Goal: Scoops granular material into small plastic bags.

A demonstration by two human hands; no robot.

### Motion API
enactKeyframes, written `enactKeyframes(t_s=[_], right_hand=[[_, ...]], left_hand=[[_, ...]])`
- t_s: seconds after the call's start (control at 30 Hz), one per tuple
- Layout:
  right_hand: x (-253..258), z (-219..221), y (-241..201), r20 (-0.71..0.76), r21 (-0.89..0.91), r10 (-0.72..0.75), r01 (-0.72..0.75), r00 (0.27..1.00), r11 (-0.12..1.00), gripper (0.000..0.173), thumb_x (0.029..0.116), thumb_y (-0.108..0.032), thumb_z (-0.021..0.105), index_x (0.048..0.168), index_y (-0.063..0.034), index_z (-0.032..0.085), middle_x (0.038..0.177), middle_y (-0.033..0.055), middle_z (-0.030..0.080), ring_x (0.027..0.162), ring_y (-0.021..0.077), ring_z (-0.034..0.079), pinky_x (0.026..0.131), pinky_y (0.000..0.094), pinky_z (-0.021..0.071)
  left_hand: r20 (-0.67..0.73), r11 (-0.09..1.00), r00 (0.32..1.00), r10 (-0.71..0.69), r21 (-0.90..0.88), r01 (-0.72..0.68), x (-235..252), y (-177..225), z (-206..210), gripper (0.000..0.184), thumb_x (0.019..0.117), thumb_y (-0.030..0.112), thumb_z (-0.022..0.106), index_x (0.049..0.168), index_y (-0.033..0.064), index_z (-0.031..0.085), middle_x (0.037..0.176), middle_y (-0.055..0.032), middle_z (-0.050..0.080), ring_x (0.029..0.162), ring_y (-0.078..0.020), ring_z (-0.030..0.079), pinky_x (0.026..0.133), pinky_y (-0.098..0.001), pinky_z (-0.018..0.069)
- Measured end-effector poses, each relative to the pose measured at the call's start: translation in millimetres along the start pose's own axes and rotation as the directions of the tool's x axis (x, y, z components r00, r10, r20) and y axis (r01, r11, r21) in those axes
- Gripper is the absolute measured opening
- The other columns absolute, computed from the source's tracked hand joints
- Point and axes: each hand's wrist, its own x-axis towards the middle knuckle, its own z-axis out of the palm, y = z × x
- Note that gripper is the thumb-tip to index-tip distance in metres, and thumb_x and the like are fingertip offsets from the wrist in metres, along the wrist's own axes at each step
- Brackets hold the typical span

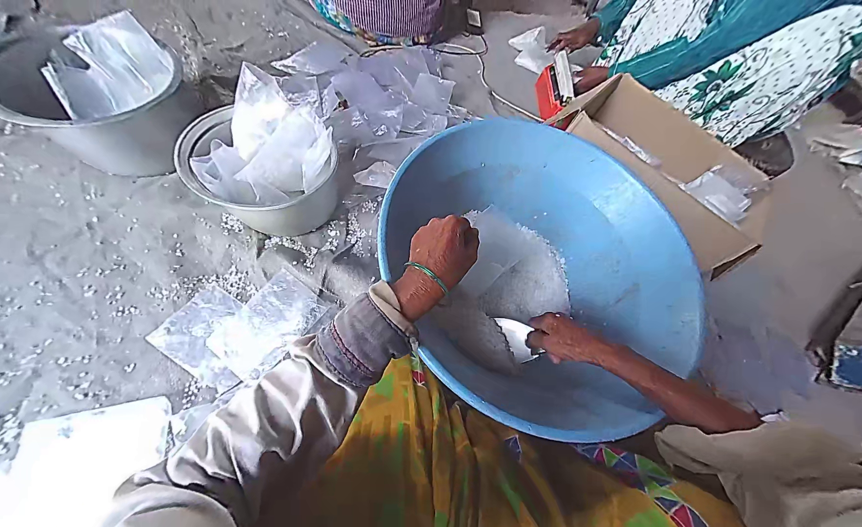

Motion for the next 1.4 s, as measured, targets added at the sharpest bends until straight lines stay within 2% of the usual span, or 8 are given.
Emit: enactKeyframes(t_s=[0.1, 0.2, 0.5, 0.7, 0.9, 1.03, 1.27, 1.4], right_hand=[[-5, -3, 8, -0.009, 0.264, -0.037, 0.038, 0.999, 0.964, 0.024, 0.1082, -0.015, 0.047, 0.093, -0.0012, 0.06, 0.06, -0.0014, 0.049, 0.044, 0.0035, 0.042, 0.046, 0.0201, 0.0356], [-26, -8, 8, -0.036, 0.464, -0.065, 0.075, 0.997, 0.883, 0.025, 0.1079, -0.011, 0.044, 0.087, -0.0071, 0.056, 0.052, -0.0056, 0.051, 0.037, -0.0008, 0.042, 0.039, 0.0141, 0.0317], [-93, -27, -1, -0.209, 0.696, -0.077, 0.203, 0.975, 0.689, 0.029, 0.109, -0.011, 0.035, 0.089, -0.0125, 0.056, 0.058, -0.0061, 0.062, 0.042, -0.0015, 0.051, 0.039, 0.0115, 0.0392], [-102, -40, -30, -0.372, 0.744, -0.039, 0.323, 0.928, 0.585, 0.027, 0.1114, -0.009, 0.034, 0.099, -0.0063, 0.058, 0.066, -0.0008, 0.067, 0.049, 0.0006, 0.058, 0.047, 0.0115, 0.0461], [-86, -41, -60, -0.52, 0.657, 0.129, 0.299, 0.844, 0.693, 0.015, 0.1121, -0.012, 0.039, 0.111, -0.0016, 0.05, 0.07, 0.0012, 0.064, 0.055, 0.0031, 0.062, 0.056, 0.016, 0.0523], [-79, -34, -70, -0.601, 0.488, 0.113, 0.252, 0.791, 0.836, 0.024, 0.1116, -0.011, 0.041, 0.126, 0.0065, 0.049, 0.083, 0.0086, 0.065, 0.064, 0.0062, 0.065, 0.064, 0.021, 0.0544], [-82, -28, -60, -0.794, 0.258, 0.095, 0.192, 0.601, 0.947, 0.033, 0.1108, -0.01, 0.04, 0.136, 0.0105, 0.047, 0.101, 0.0248, 0.068, 0.084, 0.0286, 0.071, 0.078, 0.0431, 0.0574], [-90, -38, -31, -0.731, 0.202, 0.182, -0.046, 0.658, 0.978, 0.034, 0.1119, -0.014, 0.038, 0.133, 0.0104, 0.049, 0.106, 0.03, 0.068, 0.096, 0.0426, 0.069, 0.087, 0.0597, 0.0504]], left_hand=[[-0.045, 0.998, 0.997, 0.066, -0.011, -0.067, -2, -3, 5, 0.036, 0.1093, 0.016, 0.047, 0.101, -0.0097, 0.07, 0.095, -0.0269, 0.07, 0.092, -0.0419, 0.07, 0.083, -0.0591, 0.0511], [-0.004, 0.998, 0.999, 0.052, -0.018, -0.052, -1, -3, 2, 0.037, 0.1099, 0.016, 0.045, 0.102, -0.0094, 0.07, 0.097, -0.0266, 0.071, 0.095, -0.0415, 0.07, 0.085, -0.0591, 0.0506], [0.041, 1.0, 0.999, 0.016, -0.023, -0.015, -2, 1, 1, 0.038, 0.1108, 0.018, 0.044, 0.102, -0.0092, 0.069, 0.098, -0.0261, 0.071, 0.096, -0.0407, 0.07, 0.086, -0.0584, 0.0507], [0.062, 1.0, 0.998, 0.019, -0.008, -0.018, -2, 3, 1, 0.038, 0.111, 0.017, 0.042, 0.103, -0.0094, 0.069, 0.099, -0.0269, 0.07, 0.099, -0.0423, 0.069, 0.087, -0.0597, 0.0503], [0.064, 1.0, 0.998, 0.012, -0.012, -0.012, -3, 1, 2, 0.04, 0.1115, 0.018, 0.041, 0.105, -0.0106, 0.068, 0.103, -0.0288, 0.07, 0.103, -0.0438, 0.068, 0.09, -0.0603, 0.0499], [0.041, 1.0, 0.999, 0.017, -0.022, -0.016, -6, 1, 3, 0.038, 0.1112, 0.017, 0.043, 0.107, -0.0102, 0.068, 0.103, -0.0288, 0.07, 0.101, -0.044, 0.069, 0.089, -0.0602, 0.0506], [-0.053, 0.999, 0.998, 0.021, -0.032, -0.023, -23, 7, 2, 0.034, 0.11, 0.015, 0.047, 0.105, -0.0113, 0.069, 0.098, -0.0301, 0.07, 0.098, -0.046, 0.069, 0.084, -0.0603, 0.0514], [0.043, 1.0, 0.999, -0.023, 0.014, 0.022, -8, 5, 1, 0.038, 0.1115, 0.017, 0.042, 0.112, -0.0106, 0.068, 0.109, -0.0301, 0.069, 0.107, -0.0451, 0.068, 0.092, -0.0604, 0.0497]])
